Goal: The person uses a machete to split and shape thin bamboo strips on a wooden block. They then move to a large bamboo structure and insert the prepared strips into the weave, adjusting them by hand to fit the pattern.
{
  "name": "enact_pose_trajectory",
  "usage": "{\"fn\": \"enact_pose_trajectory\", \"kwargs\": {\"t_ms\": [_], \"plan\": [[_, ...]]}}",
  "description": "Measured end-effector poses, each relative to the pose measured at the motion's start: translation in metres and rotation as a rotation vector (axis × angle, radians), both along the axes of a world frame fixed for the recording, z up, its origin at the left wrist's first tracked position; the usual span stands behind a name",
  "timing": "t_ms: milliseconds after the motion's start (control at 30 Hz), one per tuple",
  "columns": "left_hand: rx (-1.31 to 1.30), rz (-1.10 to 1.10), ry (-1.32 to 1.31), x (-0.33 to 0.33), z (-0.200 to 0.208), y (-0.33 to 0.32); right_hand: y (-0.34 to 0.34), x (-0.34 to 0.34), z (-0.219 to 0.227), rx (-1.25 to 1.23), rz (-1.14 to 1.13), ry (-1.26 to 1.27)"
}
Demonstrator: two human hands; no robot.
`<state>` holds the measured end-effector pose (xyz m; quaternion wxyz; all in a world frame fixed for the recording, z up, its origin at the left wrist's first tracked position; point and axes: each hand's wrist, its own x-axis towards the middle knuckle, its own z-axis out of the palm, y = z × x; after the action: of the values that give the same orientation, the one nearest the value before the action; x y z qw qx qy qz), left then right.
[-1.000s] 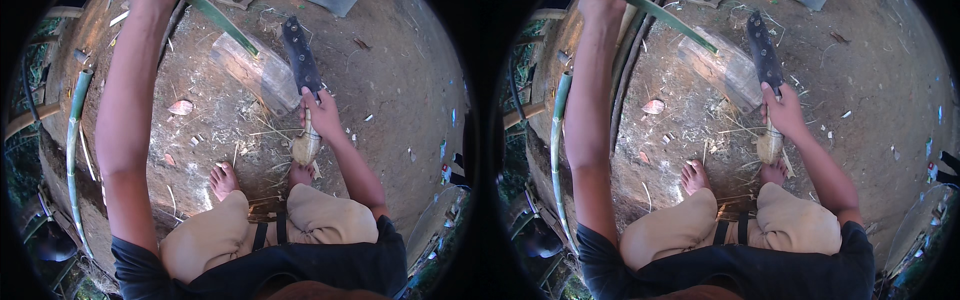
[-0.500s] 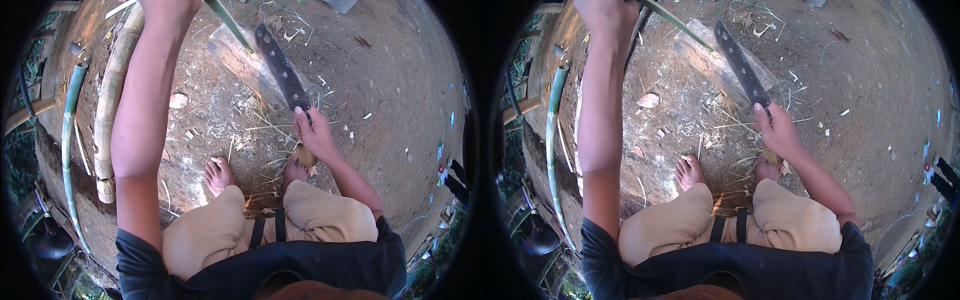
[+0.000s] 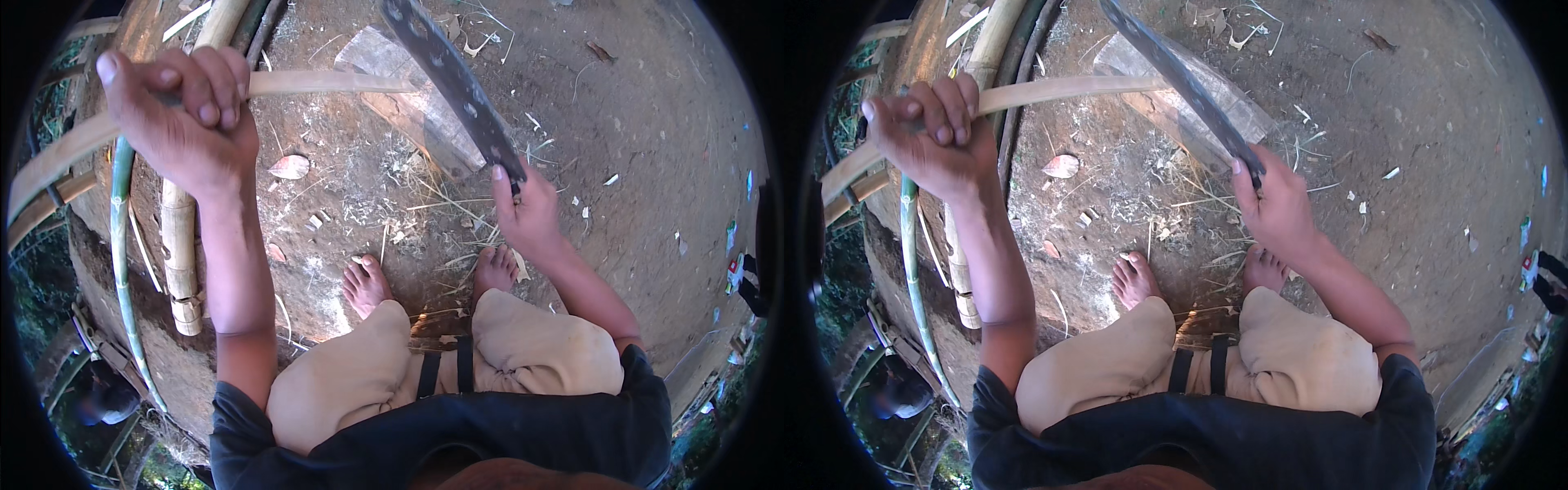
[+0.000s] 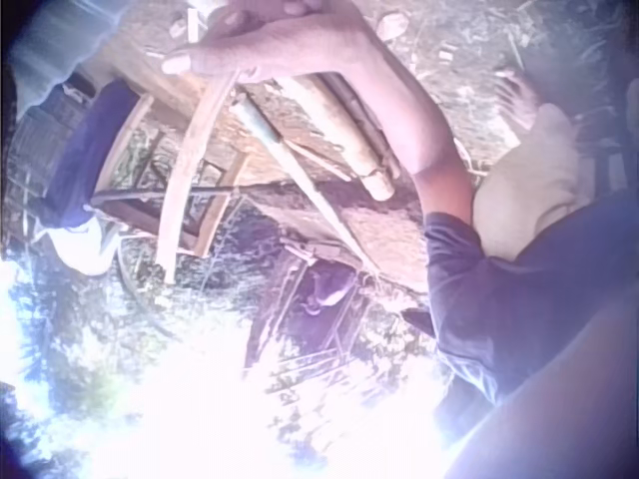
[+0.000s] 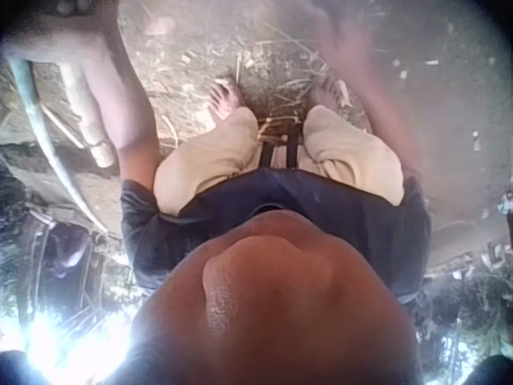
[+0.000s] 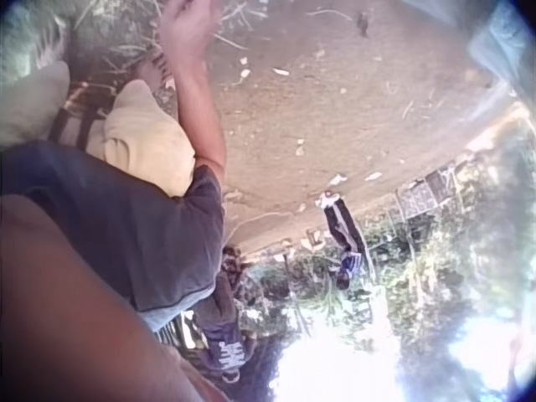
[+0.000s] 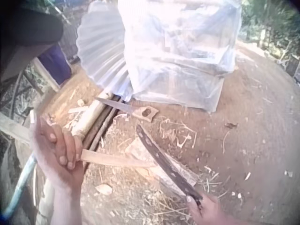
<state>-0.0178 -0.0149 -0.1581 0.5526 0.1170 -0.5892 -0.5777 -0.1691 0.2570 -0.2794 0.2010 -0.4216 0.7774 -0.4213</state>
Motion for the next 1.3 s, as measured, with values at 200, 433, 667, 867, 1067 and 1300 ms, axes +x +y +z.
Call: {"fn": "enact_pose_trajectory", "kwargs": {"t_ms": [200, 433, 667, 867, 1067, 1300], "plan": [[0.04, 0.009, -0.04, 0.012, -0.006, 0.012, 0.014, 0.003, -0.016, 0.349, 0.036, -0.176], [0.036, 0.121, -0.042, 0.017, -0.011, 0.019, 0.013, 0.01, -0.005, 0.154, 0.003, -0.008], [-0.026, 0.229, -0.075, 0.016, -0.011, 0.034, 0.017, 0.01, -0.014, 0.319, 0.042, 0.01], [0.006, 0.331, -0.086, 0.012, -0.015, 0.038, 0.022, 0.014, 0.003, 0.083, 0.001, 0.024], [0.034, 0.381, -0.109, 0.009, -0.014, 0.05, 0.018, 0.013, -0.006, 0.436, 0.059, 0.034], [-0.016, 0.422, -0.128, 0.001, -0.009, 0.057, 0.023, 0.012, 0.01, -0.004, 0.04, 0.046]]}}
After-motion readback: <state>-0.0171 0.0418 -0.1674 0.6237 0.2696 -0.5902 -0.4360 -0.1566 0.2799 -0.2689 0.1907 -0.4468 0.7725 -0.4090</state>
